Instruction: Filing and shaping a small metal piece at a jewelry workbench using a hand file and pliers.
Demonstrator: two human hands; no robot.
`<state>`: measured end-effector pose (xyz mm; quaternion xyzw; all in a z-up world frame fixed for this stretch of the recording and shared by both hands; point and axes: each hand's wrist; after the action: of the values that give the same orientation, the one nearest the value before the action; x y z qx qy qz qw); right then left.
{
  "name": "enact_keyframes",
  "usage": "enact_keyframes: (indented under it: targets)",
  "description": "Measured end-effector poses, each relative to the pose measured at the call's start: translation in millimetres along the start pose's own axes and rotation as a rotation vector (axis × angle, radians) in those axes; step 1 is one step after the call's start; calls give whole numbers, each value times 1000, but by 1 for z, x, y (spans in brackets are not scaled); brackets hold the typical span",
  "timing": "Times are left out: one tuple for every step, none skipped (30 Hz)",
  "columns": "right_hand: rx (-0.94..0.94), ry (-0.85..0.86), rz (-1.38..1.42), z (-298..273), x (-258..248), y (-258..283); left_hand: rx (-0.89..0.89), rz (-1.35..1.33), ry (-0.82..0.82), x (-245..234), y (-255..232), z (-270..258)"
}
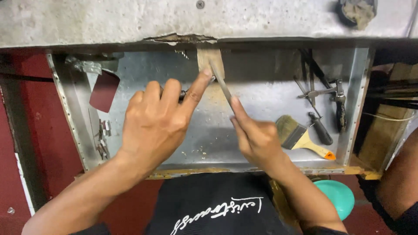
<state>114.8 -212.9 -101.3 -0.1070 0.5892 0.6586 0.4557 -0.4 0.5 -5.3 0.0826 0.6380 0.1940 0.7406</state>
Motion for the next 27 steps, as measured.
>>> enact_keyframes:
  targets:
    - [2,-3,1,4,-6,0,4,1,0,2,-2,-4]
    - [29,80,73,10,-11,0,0,2,-6,4,-1,-6]
    - [55,163,146,16,-17,0,-4,4,-12,6,0,-9]
    - [56,159,145,18,-23,5,0,5,-15,8,-1,-10]
    - [150,145,307,20,-29,10,-7,-23,-24,11,-1,-11]
    - [244,137,470,22,-35,15,-18,-51,-30,14,-1,-13]
    - [243,139,471,21,-31,13,-19,-51,-29,13,-2,-13]
    - [246,82,504,19,-26,12,-20,-60,-27,13,-1,-14]
    - [250,25,538,18,-22,10,-21,-68,-25,14,-1,-13]
    - [250,24,539,14,-22,12,-20,-68,-24,14,-1,-13]
    - [322,34,575,10,-22,14,-18,-53,-22,14,-1,-13]
    - [394,44,611,6,-21,16,-16,-39,-18,14,0,-14]
    - [396,44,614,5,-19,14,-15,-39,-15,12,1,-12]
    - [354,38,603,4,-17,11,-3,-11,-10,9,2,-10]
    - [312,32,591,3,-15,9,8,16,-5,6,3,-8]
    - [317,32,594,11,-14,10,11,13,-1,5,3,-8]
    - [285,23,574,20,-13,11,19,6,2,4,4,-7]
    - [247,14,552,29,-12,11,23,1,2,4,5,-6]
    - [248,14,553,22,-15,11,24,1,3,3,3,-7]
    - [205,20,476,17,-18,10,20,-8,18,3,3,-7]
    - [162,26,399,12,-21,10,17,-17,33,3,3,-8]
    - [157,28,397,13,-21,11,13,-16,31,2,5,-5]
    - [192,23,412,14,-20,12,14,-12,16,2,6,-4]
    - [245,20,434,8,-18,16,27,-16,15,0,5,-5]
    - [259,23,438,13,-17,20,33,-24,24,1,3,-7]
    - [255,29,463,22,-16,20,30,-30,23,3,4,-7]
    - [251,34,488,32,-16,21,27,-35,22,4,4,-7]
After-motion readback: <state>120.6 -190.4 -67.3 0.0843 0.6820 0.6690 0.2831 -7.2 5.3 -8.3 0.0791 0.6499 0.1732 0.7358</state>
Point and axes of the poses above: each hand's wrist, its own z-axis towards the middle knuckle, its own x-axis out of the palm, y = z × x, and after that the axes turned 3 degrees about y, right-handed
